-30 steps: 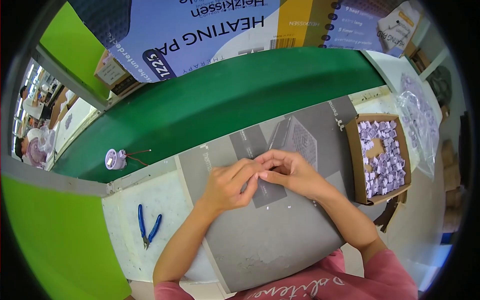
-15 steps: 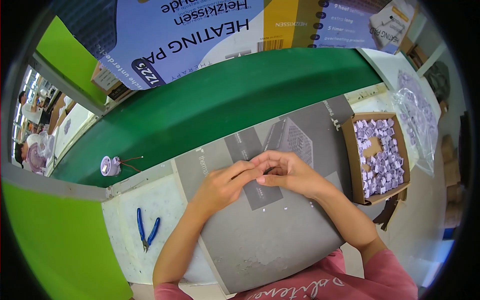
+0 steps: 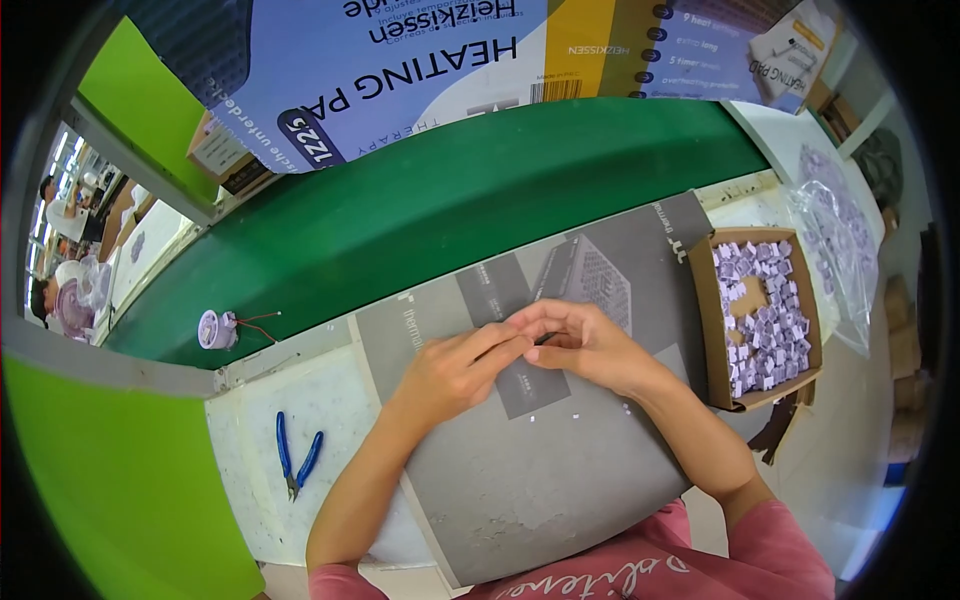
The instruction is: The person assembles small electronic components into purple plastic housings by hand at a factory workstation.
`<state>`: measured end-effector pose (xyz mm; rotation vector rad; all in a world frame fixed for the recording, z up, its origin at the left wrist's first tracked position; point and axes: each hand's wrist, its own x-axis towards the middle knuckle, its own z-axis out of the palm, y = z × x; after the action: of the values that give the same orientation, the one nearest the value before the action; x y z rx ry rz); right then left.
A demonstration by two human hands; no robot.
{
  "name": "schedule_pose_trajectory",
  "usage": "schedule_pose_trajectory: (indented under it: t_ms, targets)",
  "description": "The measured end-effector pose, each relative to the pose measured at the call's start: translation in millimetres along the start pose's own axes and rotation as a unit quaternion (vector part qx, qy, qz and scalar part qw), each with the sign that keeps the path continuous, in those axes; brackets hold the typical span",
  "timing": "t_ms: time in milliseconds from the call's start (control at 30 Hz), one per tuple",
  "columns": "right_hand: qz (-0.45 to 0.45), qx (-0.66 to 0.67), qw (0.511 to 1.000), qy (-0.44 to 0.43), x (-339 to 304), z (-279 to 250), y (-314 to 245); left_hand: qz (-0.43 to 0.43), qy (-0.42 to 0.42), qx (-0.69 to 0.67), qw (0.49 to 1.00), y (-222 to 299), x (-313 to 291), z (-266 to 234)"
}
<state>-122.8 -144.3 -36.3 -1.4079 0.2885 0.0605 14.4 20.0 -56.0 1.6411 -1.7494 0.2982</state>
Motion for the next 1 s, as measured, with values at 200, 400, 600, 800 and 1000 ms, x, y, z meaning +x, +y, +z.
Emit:
schedule_pose_trajectory:
  t_ms: [200, 400, 600, 800, 1000]
  targets:
    - [0.000, -0.005, 1.000, 0.002, 0.2, 1.0, 1.3, 0.000, 0.002, 0.004, 1.000, 2.2, 1.5, -1.8]
    - [-0.018, 0.000, 1.000, 0.004, 0.1, 1.1, 2.5, -0.019, -0.024, -0.029, 0.999, -0.8, 0.7, -3.5]
    - [-0.009, -0.003, 1.000, 0.005, 0.4, 0.5, 3.0, -0.017, -0.022, -0.025, 0.999, -0.9, 1.3, -3.3]
    - [-0.009, -0.002, 1.000, 0.004, 0.0, 1.3, 3.3, -0.018, -0.020, -0.018, 0.999, 0.4, 1.3, -3.8]
    - [-0.002, -0.006, 1.000, 0.006, -1.1, 1.6, 2.3, -0.015, -0.011, 0.001, 1.000, 2.5, 1.1, -3.8]
